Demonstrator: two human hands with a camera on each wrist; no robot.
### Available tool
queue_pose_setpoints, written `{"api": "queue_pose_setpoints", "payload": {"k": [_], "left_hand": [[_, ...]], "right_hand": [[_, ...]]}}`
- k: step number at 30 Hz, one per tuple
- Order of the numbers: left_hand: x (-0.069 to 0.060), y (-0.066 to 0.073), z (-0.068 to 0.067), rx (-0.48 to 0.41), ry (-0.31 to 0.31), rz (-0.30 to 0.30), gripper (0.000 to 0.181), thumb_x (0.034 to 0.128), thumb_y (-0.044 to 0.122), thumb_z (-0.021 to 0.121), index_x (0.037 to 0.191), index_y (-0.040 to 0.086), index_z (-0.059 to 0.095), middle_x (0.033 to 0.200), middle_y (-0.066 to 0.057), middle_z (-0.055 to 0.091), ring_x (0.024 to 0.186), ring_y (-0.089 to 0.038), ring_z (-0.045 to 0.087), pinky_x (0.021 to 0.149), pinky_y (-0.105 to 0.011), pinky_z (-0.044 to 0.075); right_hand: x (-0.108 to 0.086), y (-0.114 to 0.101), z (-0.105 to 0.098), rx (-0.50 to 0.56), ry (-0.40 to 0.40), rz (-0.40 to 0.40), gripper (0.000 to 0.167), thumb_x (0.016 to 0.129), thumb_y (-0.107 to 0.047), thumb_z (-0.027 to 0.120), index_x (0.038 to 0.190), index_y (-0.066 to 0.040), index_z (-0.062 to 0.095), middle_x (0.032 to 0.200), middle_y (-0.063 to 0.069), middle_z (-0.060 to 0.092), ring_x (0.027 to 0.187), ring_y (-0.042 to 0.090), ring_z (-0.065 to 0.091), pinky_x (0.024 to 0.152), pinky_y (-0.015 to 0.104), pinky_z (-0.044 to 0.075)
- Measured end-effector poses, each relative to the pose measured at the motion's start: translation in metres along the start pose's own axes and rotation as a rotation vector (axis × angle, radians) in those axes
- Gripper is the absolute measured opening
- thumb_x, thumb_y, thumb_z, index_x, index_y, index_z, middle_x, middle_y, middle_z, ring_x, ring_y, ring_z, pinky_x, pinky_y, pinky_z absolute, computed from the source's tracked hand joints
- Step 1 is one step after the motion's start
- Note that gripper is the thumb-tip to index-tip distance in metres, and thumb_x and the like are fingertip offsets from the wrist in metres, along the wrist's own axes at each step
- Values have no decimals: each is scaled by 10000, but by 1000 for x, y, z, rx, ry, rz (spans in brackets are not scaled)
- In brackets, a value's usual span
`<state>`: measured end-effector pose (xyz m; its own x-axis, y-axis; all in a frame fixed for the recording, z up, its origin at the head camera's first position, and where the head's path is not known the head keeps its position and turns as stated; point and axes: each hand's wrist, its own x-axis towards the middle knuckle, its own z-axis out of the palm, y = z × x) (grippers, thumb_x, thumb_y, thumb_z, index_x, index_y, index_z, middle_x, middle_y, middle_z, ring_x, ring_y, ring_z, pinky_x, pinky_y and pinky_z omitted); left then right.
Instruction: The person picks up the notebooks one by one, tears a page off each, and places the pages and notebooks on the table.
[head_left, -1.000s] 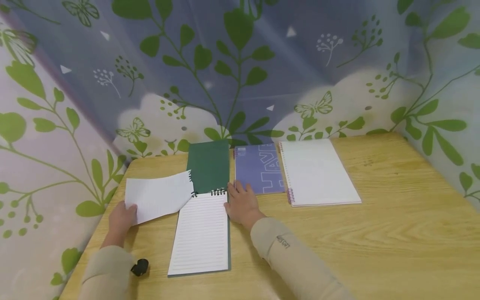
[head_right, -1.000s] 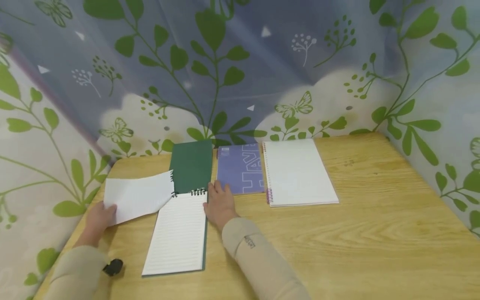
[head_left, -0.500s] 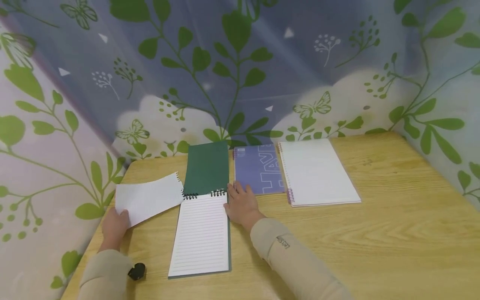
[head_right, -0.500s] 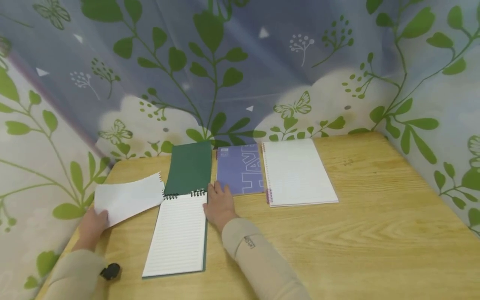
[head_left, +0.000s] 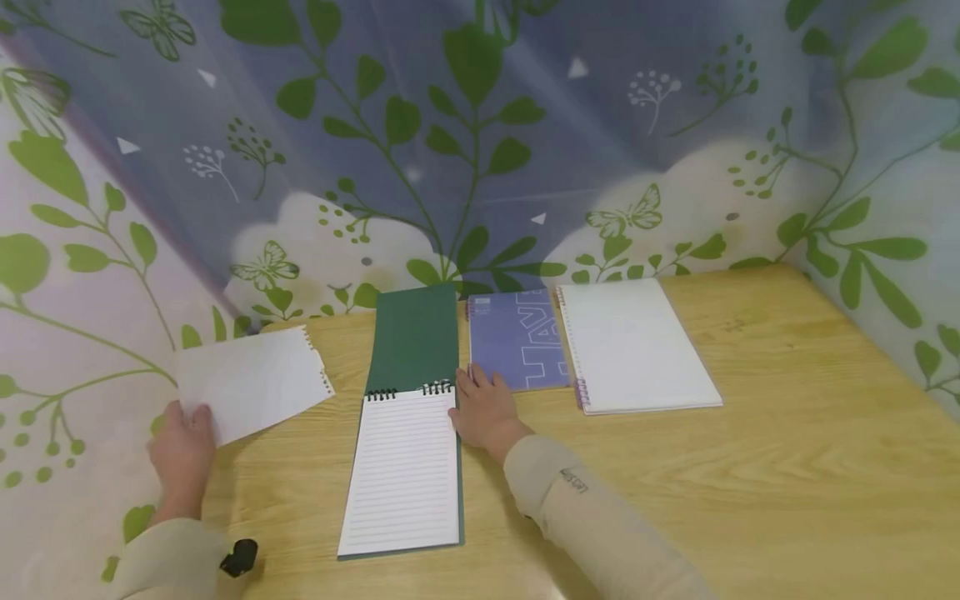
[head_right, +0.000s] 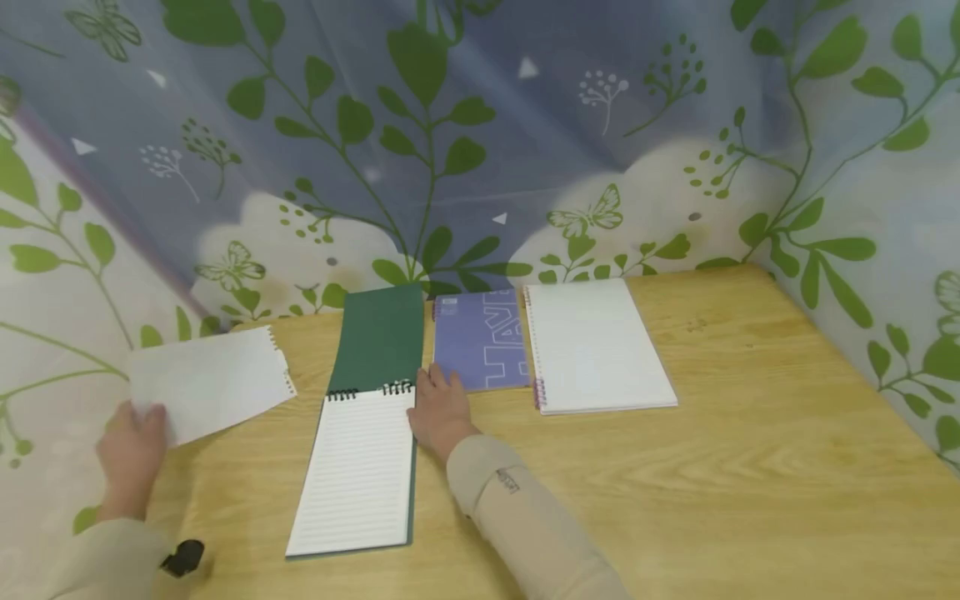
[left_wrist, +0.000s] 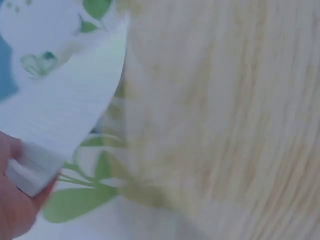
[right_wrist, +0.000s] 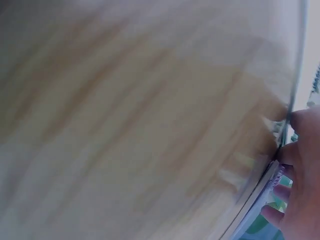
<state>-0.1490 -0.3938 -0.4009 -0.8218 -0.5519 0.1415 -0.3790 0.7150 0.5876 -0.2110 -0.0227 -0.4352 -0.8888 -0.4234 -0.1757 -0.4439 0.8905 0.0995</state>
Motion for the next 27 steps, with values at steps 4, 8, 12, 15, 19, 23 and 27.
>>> {"api": "queue_pose_setpoints", "payload": {"k": [4, 8, 12, 15, 19, 23, 27], "left_hand": [[-16, 12, -14, -8, 143, 219, 387, 984, 296, 387, 1103, -57, 493, 951, -348, 559, 862, -515, 508, 737, -561, 390], [-34, 14, -15, 61, 249, 563, 207, 907, 143, 565, 988, -44, 603, 773, -305, 622, 588, -444, 547, 552, -544, 413], [-41, 5, -6, 129, 188, 800, 188, 793, 19, 667, 981, 15, 654, 814, -214, 683, 502, -290, 533, 470, -429, 410], [-42, -4, 4, 184, 78, 868, 248, 726, -11, 712, 958, 63, 666, 839, -148, 706, 545, -255, 576, 487, -389, 428], [-43, -12, 13, 240, -45, 851, 223, 721, 24, 729, 927, 87, 670, 906, -148, 705, 766, -352, 652, 615, -477, 490], [-47, -15, 17, 271, -169, 773, 192, 773, 50, 695, 956, 97, 663, 1008, -185, 678, 905, -391, 624, 731, -525, 482], [-51, -17, 18, 309, -323, 747, 269, 786, 10, 633, 1053, 44, 646, 1142, -206, 626, 1015, -406, 583, 856, -530, 444]], "right_hand": [[-1, 1, -1, 95, -9, -8, 564, 982, -448, 279, 1460, -149, 265, 1542, -31, 192, 1432, 204, 121, 1134, 429, 193], [0, 5, -1, 177, -4, -21, 559, 986, -454, 258, 1453, -148, 287, 1533, -24, 221, 1426, 221, 145, 1127, 452, 207], [2, 10, -5, 232, 8, -48, 562, 988, -463, 251, 1445, -142, 307, 1526, -6, 244, 1417, 236, 174, 1118, 464, 226], [4, 16, -8, 270, 23, -69, 567, 987, -466, 260, 1439, -129, 318, 1524, 12, 248, 1413, 238, 188, 1119, 462, 228], [4, 22, -11, 303, 64, -109, 557, 989, -456, 270, 1425, -118, 348, 1514, 23, 275, 1416, 234, 189, 1135, 446, 192], [-1, 23, -13, 330, 136, -189, 504, 990, -419, 314, 1385, -126, 423, 1478, 19, 349, 1405, 250, 226, 1134, 451, 182], [-12, 20, -13, 330, 176, -293, 388, 983, -365, 361, 1213, -151, 589, 1354, 14, 507, 1332, 259, 359, 1084, 489, 264]]}}
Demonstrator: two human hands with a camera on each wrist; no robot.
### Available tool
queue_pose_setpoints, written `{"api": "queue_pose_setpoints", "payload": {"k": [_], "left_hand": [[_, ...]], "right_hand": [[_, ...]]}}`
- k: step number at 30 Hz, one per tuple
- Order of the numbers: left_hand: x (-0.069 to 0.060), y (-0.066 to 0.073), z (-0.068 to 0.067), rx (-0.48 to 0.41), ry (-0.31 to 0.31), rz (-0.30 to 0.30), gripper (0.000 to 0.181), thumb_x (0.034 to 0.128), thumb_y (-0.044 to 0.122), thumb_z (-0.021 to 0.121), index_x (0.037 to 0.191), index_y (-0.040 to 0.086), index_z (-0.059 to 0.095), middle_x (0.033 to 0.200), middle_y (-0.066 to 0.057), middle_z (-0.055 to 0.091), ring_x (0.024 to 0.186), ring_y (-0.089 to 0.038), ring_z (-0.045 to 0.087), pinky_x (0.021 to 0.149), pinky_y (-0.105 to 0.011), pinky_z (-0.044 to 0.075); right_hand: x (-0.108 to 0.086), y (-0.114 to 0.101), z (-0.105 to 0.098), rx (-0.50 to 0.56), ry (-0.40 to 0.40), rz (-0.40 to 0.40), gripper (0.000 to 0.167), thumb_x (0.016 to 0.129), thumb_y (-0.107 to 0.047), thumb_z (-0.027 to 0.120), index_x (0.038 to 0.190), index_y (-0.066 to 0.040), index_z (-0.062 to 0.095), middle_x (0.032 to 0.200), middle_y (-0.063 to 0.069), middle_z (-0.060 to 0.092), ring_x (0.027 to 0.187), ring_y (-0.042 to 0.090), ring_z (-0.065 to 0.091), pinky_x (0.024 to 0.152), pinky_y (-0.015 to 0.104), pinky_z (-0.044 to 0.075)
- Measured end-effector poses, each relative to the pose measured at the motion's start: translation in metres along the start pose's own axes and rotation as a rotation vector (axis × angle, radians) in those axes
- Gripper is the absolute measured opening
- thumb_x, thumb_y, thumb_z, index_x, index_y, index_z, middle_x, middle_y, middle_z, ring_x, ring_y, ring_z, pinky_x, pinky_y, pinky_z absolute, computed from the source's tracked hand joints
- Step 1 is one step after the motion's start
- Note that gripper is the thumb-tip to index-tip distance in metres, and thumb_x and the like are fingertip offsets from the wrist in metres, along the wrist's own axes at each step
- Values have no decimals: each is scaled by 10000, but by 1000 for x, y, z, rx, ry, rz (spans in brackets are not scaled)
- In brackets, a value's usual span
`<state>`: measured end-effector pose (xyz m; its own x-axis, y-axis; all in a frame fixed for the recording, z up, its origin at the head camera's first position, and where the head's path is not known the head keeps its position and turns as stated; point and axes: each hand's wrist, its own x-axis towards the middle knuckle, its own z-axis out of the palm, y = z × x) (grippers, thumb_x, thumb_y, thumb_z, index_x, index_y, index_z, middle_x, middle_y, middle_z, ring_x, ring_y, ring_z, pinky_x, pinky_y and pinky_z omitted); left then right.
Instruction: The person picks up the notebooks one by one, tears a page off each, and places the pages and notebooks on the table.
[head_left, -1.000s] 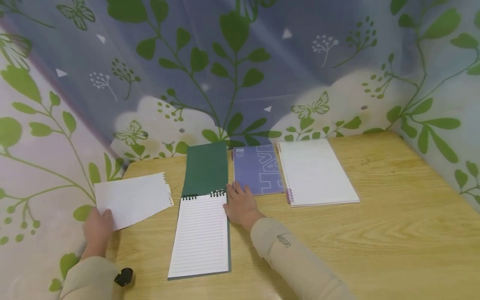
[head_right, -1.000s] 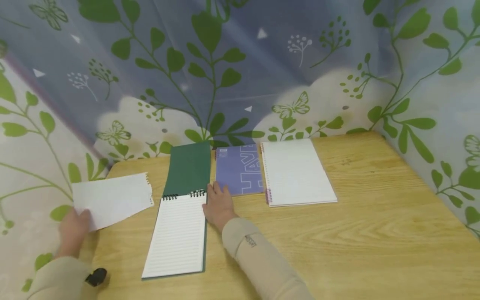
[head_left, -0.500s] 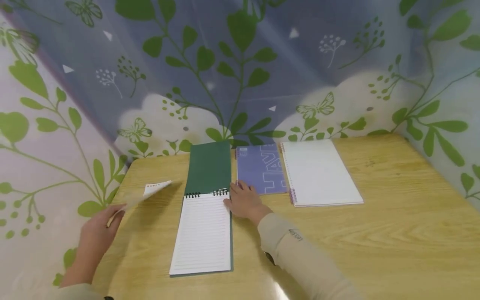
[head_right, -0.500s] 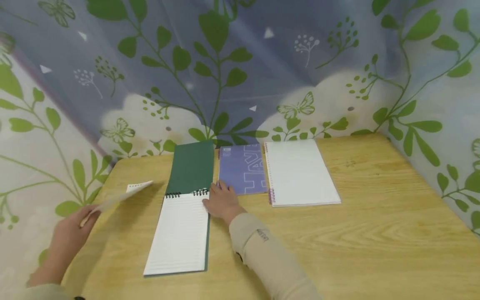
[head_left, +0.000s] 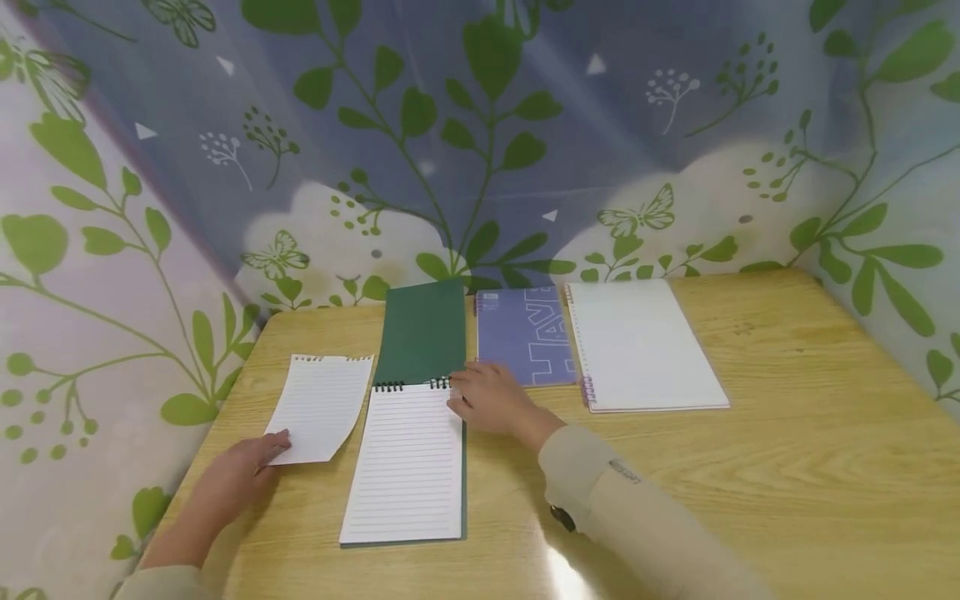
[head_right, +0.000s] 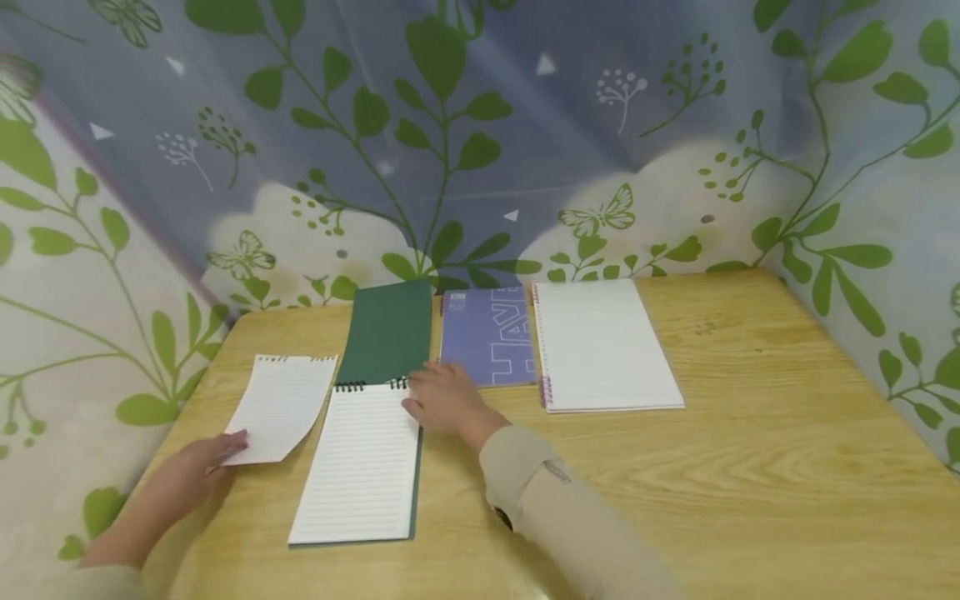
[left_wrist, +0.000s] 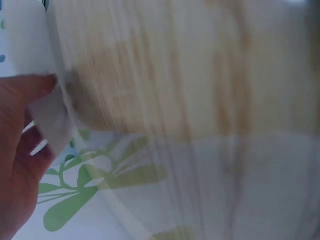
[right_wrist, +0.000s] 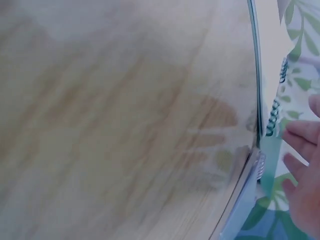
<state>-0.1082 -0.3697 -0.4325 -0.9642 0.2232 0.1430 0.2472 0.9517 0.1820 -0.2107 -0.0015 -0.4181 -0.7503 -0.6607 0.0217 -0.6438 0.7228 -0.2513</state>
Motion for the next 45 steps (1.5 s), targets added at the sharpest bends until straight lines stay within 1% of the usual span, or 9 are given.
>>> {"api": "queue_pose_setpoints", "payload": {"k": [5, 13, 18, 24, 27, 31, 35, 40, 45], "left_hand": [[2, -1, 3, -40, -89, 70, 454, 684, -4, 613, 1137, 7, 590, 1244, -250, 549, 1073, -413, 549, 910, -529, 407], [20, 10, -5, -76, -33, 70, 391, 739, 85, 628, 1112, -17, 569, 1278, -265, 494, 1139, -471, 447, 927, -578, 347], [74, 38, -17, -144, -18, -85, 385, 890, 129, 539, 1223, -60, 498, 1252, -281, 509, 1143, -466, 456, 945, -570, 358], [150, 72, -10, -478, -203, -369, 519, 960, 268, 410, 1363, -49, 330, 1366, -267, 407, 1241, -415, 406, 990, -507, 379], [176, 80, -3, -543, -291, -474, 430, 954, 314, 405, 1151, -64, 464, 919, -210, 591, 824, -332, 570, 804, -445, 455], [194, 82, 4, -553, -342, -562, 373, 941, 308, 431, 1047, -47, 469, 479, 34, 264, 418, -116, 251, 548, -320, 353], [200, 80, 8, -568, -321, -632, 570, 935, 317, 443, 1308, -103, 345, 693, -67, 482, 519, -147, 409, 620, -309, 411], [200, 79, 9, -619, -255, -675, 614, 933, 273, 457, 1380, -109, 282, 1348, -259, 400, 1133, -343, 477, 980, -438, 405], [200, 81, 9, -670, -178, -595, 421, 939, 174, 486, 1277, -76, 473, 1325, -238, 464, 1179, -341, 483, 974, -433, 428]], "right_hand": [[-18, -4, 2, -42, -37, -105, 251, 967, -310, 408, 939, -172, 616, 1147, 10, 622, 1168, 236, 513, 996, 483, 370], [-54, -14, 4, -76, -115, -138, 432, 964, -343, 394, 1336, -142, 485, 1434, 43, 417, 1306, 246, 401, 1036, 430, 364], [-69, -26, 2, -112, -158, -151, 470, 960, -376, 397, 1365, -143, 447, 1466, 42, 364, 1335, 226, 361, 1054, 418, 352], [-77, -38, 6, -101, -207, -133, 510, 955, -421, 388, 1384, -148, 421, 1481, 11, 339, 1353, 194, 338, 1061, 405, 344], [-77, -42, 8, -104, -228, -129, 533, 952, -429, 389, 1394, -132, 405, 1489, 14, 322, 1356, 186, 335, 1055, 391, 354], [-77, -47, 8, -127, -245, -129, 548, 950, -432, 394, 1404, -125, 389, 1497, 9, 309, 1360, 174, 324, 1043, 380, 370], [-78, -48, 7, -140, -254, -113, 546, 955, -432, 385, 1413, -136, 374, 1502, -5, 296, 1366, 161, 313, 1042, 375, 371], [-79, -46, 7, -160, -239, -116, 542, 953, -421, 397, 1406, -125, 385, 1498, 4, 305, 1354, 168, 330, 1030, 371, 384], [-79, -43, 7, -155, -225, -109, 534, 951, -411, 405, 1400, -122, 395, 1493, 10, 314, 1347, 174, 344, 1031, 379, 386]]}}
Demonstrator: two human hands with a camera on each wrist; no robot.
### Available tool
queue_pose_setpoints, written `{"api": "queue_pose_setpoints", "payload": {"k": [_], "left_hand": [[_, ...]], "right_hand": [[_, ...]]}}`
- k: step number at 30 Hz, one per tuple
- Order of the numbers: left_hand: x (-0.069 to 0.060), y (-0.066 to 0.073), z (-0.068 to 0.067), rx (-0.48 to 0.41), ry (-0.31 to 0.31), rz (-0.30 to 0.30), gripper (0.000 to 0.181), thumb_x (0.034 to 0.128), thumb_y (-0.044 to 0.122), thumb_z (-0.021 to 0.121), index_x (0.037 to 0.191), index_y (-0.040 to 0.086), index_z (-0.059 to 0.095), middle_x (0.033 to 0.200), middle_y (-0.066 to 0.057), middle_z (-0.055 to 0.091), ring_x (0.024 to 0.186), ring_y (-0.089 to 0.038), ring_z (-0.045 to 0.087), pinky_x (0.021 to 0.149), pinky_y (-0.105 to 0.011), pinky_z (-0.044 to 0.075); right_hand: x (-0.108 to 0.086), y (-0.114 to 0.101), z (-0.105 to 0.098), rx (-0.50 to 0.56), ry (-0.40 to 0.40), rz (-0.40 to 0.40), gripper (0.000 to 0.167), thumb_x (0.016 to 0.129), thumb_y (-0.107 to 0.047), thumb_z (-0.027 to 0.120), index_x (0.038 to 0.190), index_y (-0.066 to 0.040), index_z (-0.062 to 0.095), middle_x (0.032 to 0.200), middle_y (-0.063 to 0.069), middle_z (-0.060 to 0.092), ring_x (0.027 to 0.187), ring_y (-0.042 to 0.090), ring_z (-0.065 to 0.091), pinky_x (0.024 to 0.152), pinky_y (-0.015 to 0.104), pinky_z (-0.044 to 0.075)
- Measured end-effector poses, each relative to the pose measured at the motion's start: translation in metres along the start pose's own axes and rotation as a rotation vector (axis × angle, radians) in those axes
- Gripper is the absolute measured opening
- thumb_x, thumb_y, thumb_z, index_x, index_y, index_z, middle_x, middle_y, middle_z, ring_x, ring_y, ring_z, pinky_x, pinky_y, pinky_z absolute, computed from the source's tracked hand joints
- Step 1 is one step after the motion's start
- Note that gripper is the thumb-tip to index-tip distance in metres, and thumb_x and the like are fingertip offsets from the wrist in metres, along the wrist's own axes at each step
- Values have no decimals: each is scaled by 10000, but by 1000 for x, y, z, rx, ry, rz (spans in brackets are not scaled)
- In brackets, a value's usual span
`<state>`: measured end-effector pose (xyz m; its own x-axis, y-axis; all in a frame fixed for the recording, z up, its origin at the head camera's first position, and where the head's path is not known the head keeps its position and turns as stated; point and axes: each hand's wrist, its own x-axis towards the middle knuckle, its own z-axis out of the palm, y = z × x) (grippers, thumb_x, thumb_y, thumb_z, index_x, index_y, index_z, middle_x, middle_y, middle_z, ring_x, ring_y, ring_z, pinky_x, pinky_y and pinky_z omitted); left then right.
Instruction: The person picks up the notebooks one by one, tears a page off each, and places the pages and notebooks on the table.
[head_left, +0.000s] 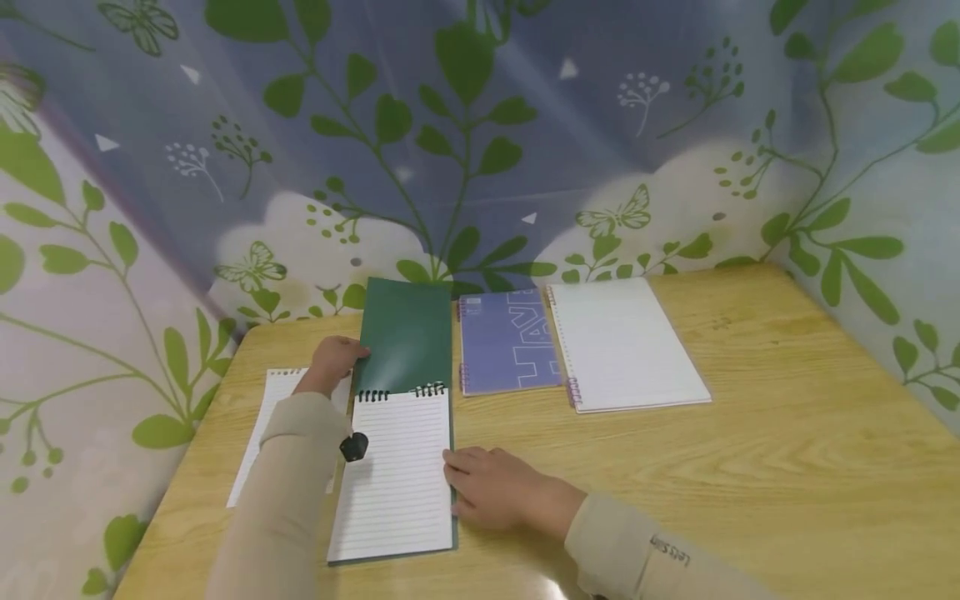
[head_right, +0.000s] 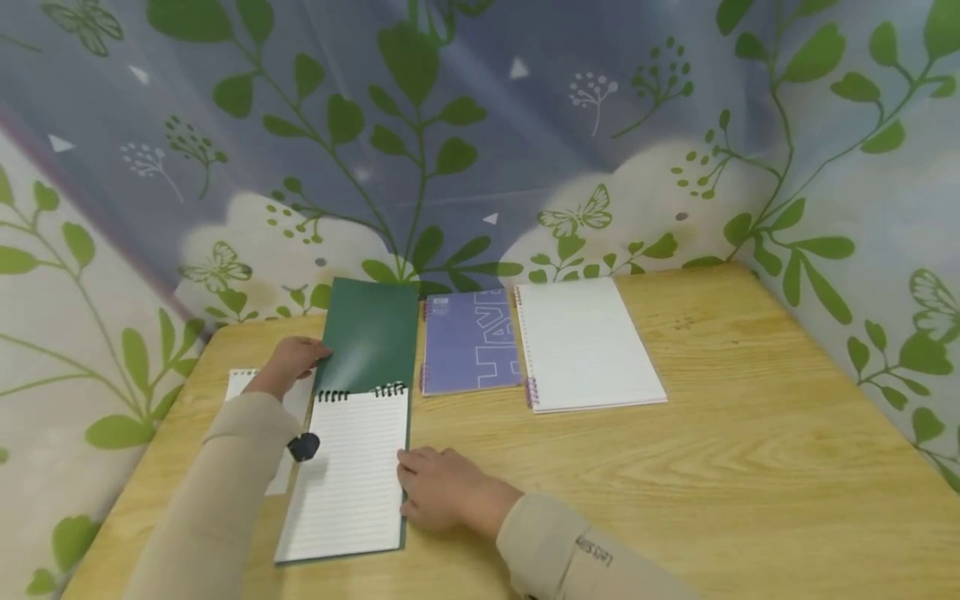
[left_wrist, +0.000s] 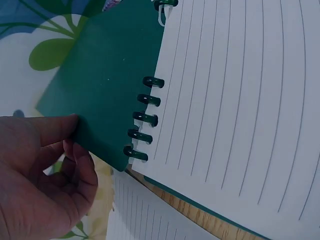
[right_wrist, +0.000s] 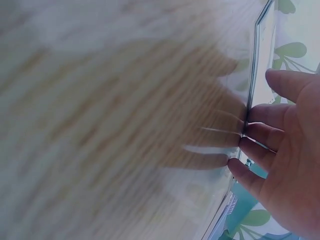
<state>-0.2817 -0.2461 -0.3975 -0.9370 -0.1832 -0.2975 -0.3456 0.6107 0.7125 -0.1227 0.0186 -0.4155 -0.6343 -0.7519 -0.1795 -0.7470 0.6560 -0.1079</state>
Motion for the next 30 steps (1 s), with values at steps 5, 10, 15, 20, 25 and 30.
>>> {"api": "queue_pose_setpoints", "payload": {"k": [5, 10, 15, 20, 25, 30], "left_hand": [[-3, -3, -3, -24, -2, 49, 379, 944, 160, 497, 1243, -72, 490, 1297, -235, 472, 1113, -314, 505, 936, -405, 459], [-4, -11, -6, -51, -23, 122, 326, 955, 170, 484, 1183, -64, 491, 1274, -219, 487, 1114, -301, 510, 936, -416, 456], [-12, -23, -13, -102, -70, 238, 270, 951, 224, 505, 1070, -19, 492, 1037, -102, 535, 975, -205, 524, 901, -389, 477], [-31, -35, -24, -44, -95, 308, 400, 923, 325, 546, 1159, 6, 498, 1141, -166, 559, 1101, -302, 531, 947, -461, 448], [-58, -48, -27, 110, -88, 450, 445, 898, 330, 585, 1249, 61, 530, 1216, -189, 583, 1154, -371, 529, 917, -493, 454], [-77, -62, -18, 335, 30, 784, 275, 843, -42, 577, 1058, 110, 657, 1059, -93, 672, 999, -318, 618, 776, -456, 508]], "right_hand": [[0, 0, 1, -19, 22, -17, 534, 948, -405, 414, 1393, -111, 404, 1483, 24, 334, 1333, 175, 364, 1010, 363, 406], [1, 0, 3, -2, 34, -17, 523, 949, -393, 405, 1387, -107, 413, 1477, 27, 345, 1331, 176, 368, 1013, 357, 404], [1, 1, 4, -13, 25, -11, 537, 944, -394, 410, 1389, -93, 408, 1474, 40, 346, 1331, 187, 367, 1009, 356, 408], [2, 2, 4, -22, 37, -16, 529, 946, -386, 407, 1386, -93, 411, 1465, 48, 357, 1323, 193, 375, 1008, 349, 410], [1, 4, 5, -10, 46, -35, 517, 953, -376, 399, 1389, -98, 408, 1467, 41, 356, 1327, 186, 369, 1015, 343, 404], [-1, 4, 5, -2, 41, -27, 551, 948, -408, 411, 1404, -100, 382, 1484, 44, 327, 1344, 198, 347, 1052, 340, 366]]}}
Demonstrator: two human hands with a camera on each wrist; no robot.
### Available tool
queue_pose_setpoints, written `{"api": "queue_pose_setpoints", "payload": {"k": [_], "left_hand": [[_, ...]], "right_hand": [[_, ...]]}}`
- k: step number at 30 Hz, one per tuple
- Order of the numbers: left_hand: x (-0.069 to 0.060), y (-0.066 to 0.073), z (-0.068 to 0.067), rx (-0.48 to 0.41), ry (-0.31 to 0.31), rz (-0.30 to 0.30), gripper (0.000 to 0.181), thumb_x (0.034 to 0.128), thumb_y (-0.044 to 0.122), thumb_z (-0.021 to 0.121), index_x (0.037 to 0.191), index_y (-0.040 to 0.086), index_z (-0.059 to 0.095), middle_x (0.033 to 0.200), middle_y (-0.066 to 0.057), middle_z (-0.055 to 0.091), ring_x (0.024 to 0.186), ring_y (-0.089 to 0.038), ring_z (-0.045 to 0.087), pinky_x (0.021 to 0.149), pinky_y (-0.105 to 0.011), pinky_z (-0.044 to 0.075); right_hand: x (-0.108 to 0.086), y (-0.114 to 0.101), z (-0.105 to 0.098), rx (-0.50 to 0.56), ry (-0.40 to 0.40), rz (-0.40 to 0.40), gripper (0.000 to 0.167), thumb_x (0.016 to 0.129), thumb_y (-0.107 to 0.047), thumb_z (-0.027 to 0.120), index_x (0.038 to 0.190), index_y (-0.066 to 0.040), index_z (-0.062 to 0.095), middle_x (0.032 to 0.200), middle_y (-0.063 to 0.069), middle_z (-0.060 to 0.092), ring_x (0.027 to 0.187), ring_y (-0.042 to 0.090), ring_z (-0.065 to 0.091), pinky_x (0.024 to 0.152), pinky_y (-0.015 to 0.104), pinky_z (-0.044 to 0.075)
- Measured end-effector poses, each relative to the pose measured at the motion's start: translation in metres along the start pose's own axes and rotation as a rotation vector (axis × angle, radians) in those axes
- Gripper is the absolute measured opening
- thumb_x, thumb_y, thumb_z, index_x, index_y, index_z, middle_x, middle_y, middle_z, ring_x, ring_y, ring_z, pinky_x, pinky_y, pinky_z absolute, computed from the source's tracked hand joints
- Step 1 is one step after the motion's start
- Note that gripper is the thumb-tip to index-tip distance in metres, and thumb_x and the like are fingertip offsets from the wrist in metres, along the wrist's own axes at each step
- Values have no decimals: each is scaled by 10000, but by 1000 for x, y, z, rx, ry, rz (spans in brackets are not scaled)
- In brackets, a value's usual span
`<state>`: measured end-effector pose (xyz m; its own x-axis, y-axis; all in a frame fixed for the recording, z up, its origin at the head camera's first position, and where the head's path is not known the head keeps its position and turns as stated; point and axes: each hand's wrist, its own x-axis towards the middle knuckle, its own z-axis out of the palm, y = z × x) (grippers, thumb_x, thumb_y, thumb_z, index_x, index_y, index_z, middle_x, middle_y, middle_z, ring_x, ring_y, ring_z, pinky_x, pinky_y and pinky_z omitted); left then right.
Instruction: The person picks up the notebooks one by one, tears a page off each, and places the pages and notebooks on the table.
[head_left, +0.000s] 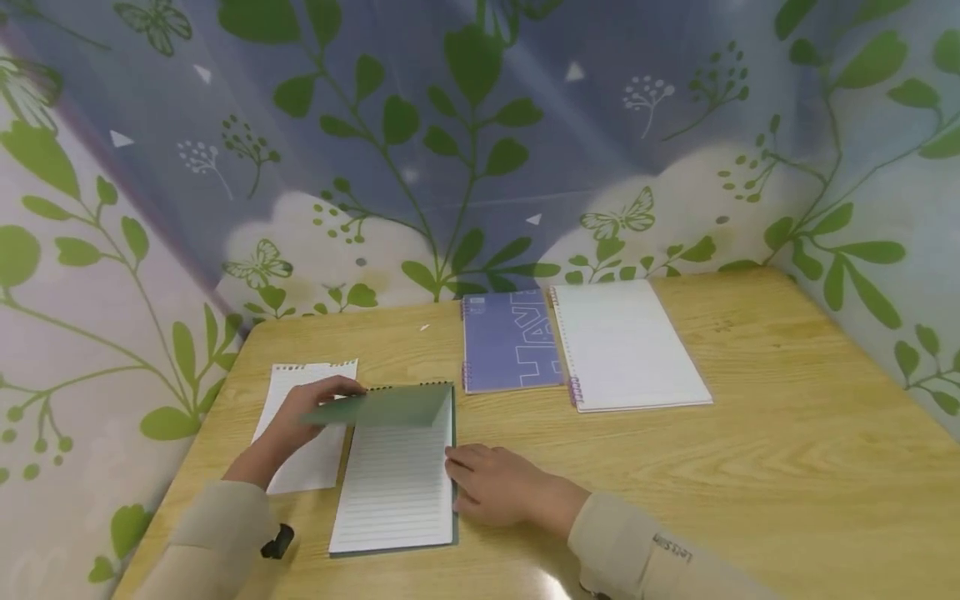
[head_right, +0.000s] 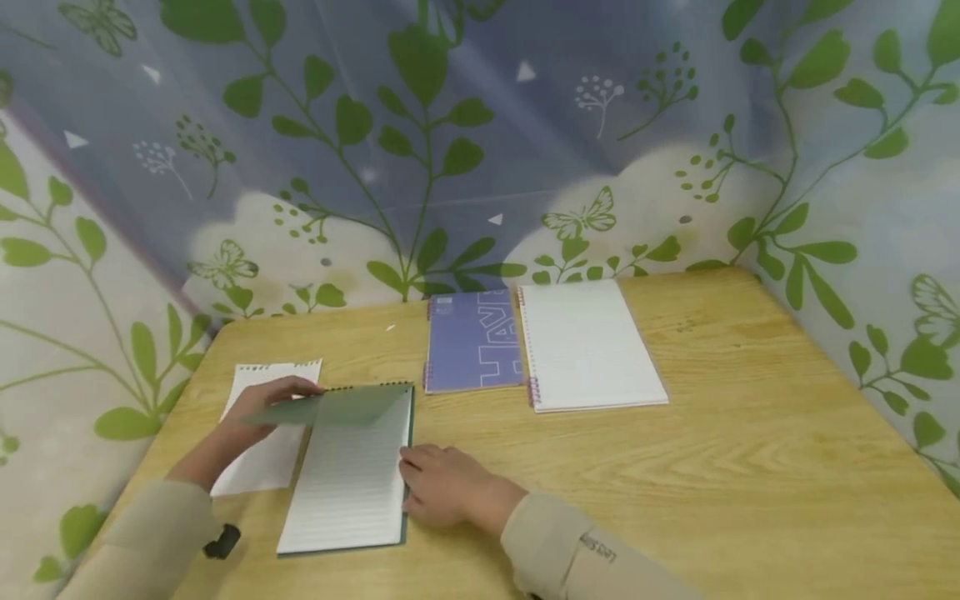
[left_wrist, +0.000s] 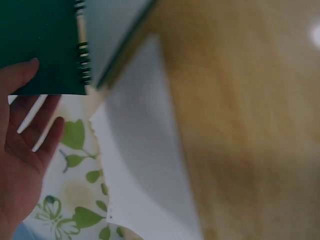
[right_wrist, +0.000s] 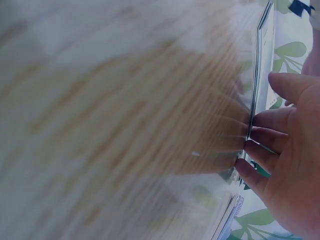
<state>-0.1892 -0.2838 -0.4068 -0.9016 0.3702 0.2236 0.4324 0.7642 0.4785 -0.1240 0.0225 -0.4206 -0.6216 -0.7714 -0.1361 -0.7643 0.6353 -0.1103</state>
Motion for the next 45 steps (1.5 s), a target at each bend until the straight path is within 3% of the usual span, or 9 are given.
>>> {"api": "queue_pose_setpoints", "payload": {"k": [7, 11, 16, 27, 30, 32, 37, 42, 45], "left_hand": [[-16, 5, 15, 415, -129, 206, 417, 818, -79, 588, 1109, 209, 666, 1174, -21, 626, 1073, -243, 590, 885, -411, 479], [-18, 6, 19, 538, -167, 263, 444, 798, -84, 620, 1131, 209, 655, 1202, -34, 609, 1079, -237, 590, 888, -399, 482], [-19, 10, 18, 535, -189, 257, 419, 821, -68, 595, 1139, 199, 650, 1211, -55, 599, 1086, -257, 582, 886, -424, 477], [-16, 10, 18, 597, -209, 268, 417, 828, -40, 611, 1165, 205, 642, 1222, -67, 583, 1089, -255, 577, 864, -421, 482], [-15, 10, 20, 606, -193, 249, 335, 859, 67, 610, 1159, 211, 646, 1218, -62, 584, 1079, -252, 580, 845, -428, 485], [-15, 10, 23, 589, -186, 207, 286, 879, 220, 612, 1163, 213, 643, 1231, -66, 574, 1086, -264, 571, 849, -449, 476], [-15, 12, 25, 562, -178, 104, 481, 824, 545, 578, 1173, 217, 625, 1261, -75, 544, 1109, -293, 542, 878, -497, 442], [-3, 25, 21, 570, -104, 113, 429, 811, 506, 620, 1105, 194, 646, 1169, -73, 587, 1043, -281, 562, 829, -487, 452], [19, 48, 25, 430, -32, 54, 375, 853, 398, 618, 1137, 153, 629, 1147, -86, 605, 1042, -286, 568, 830, -485, 458]], "right_hand": [[-2, -1, -5, 73, -35, 24, 595, 925, -407, 461, 1420, -97, 347, 1495, 42, 307, 1376, 197, 294, 1082, 356, 325], [-2, 7, -11, 166, -37, 4, 532, 949, -366, 416, 1406, -97, 376, 1483, 30, 334, 1370, 186, 313, 1106, 315, 287], [-3, 17, -13, 214, -19, 9, 453, 954, -342, 420, 1332, -103, 490, 1415, 34, 443, 1332, 195, 382, 1099, 318, 300], [-6, 30, -17, 140, 46, -18, 397, 961, -310, 423, 1273, -99, 547, 1339, 36, 528, 1286, 223, 439, 1084, 366, 325], [-9, 41, -19, 192, 84, 11, 362, 962, -286, 432, 1224, -88, 584, 1286, 51, 570, 1251, 235, 471, 1072, 380, 339], [-12, 50, -20, 246, 113, 57, 353, 961, -281, 439, 1211, -85, 593, 1270, 63, 579, 1235, 252, 480, 1062, 399, 349], [-16, 78, -21, 339, 226, 248, 379, 956, -281, 456, 1240, -54, 564, 1315, 142, 527, 1258, 337, 441, 1063, 491, 318], [-15, 111, -23, 547, 345, 441, 465, 943, -241, 480, 1316, 34, 444, 1342, 232, 458, 1256, 403, 414, 1044, 531, 321], [-14, 124, -25, 702, 362, 527, 526, 949, -245, 454, 1363, 61, 349, 1368, 266, 409, 1244, 415, 423, 1029, 520, 347]]}}
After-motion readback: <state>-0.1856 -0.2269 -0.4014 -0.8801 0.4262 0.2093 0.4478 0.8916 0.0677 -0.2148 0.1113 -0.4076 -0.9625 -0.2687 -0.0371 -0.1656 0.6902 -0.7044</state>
